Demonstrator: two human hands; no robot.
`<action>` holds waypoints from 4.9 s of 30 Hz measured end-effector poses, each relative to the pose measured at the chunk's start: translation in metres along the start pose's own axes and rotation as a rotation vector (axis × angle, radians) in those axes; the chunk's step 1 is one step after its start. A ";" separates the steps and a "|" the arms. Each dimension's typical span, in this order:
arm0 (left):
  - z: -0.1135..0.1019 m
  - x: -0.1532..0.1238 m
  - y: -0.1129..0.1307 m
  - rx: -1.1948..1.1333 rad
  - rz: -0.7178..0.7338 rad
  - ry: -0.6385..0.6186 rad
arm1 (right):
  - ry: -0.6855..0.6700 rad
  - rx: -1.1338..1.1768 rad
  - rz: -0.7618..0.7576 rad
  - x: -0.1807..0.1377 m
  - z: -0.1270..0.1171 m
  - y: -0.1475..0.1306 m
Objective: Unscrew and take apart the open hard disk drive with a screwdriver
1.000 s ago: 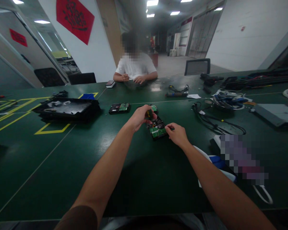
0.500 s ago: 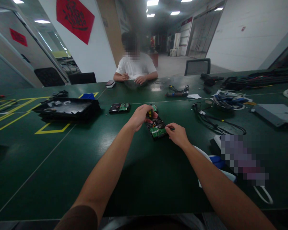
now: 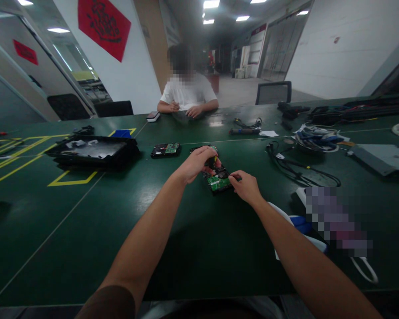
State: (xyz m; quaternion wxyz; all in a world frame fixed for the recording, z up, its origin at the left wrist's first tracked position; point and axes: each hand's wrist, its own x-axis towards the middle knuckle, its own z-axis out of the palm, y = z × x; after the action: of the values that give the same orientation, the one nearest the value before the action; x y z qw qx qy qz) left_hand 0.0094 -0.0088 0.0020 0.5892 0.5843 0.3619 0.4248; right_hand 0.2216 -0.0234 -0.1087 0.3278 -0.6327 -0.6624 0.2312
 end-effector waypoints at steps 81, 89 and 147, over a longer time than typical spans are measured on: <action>-0.012 0.015 -0.015 -0.200 -0.030 0.167 | -0.004 0.014 -0.002 -0.001 -0.001 -0.002; -0.012 0.014 -0.014 -0.089 0.086 0.239 | -0.007 -0.009 -0.001 -0.001 -0.001 -0.002; -0.004 0.007 -0.004 0.091 0.120 0.197 | -0.005 -0.002 0.015 -0.002 -0.002 -0.004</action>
State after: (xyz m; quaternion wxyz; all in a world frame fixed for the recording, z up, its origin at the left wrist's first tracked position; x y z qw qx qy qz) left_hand 0.0087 -0.0003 -0.0015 0.4972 0.5865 0.4014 0.4977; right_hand 0.2200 -0.0264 -0.1050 0.3237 -0.6373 -0.6588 0.2346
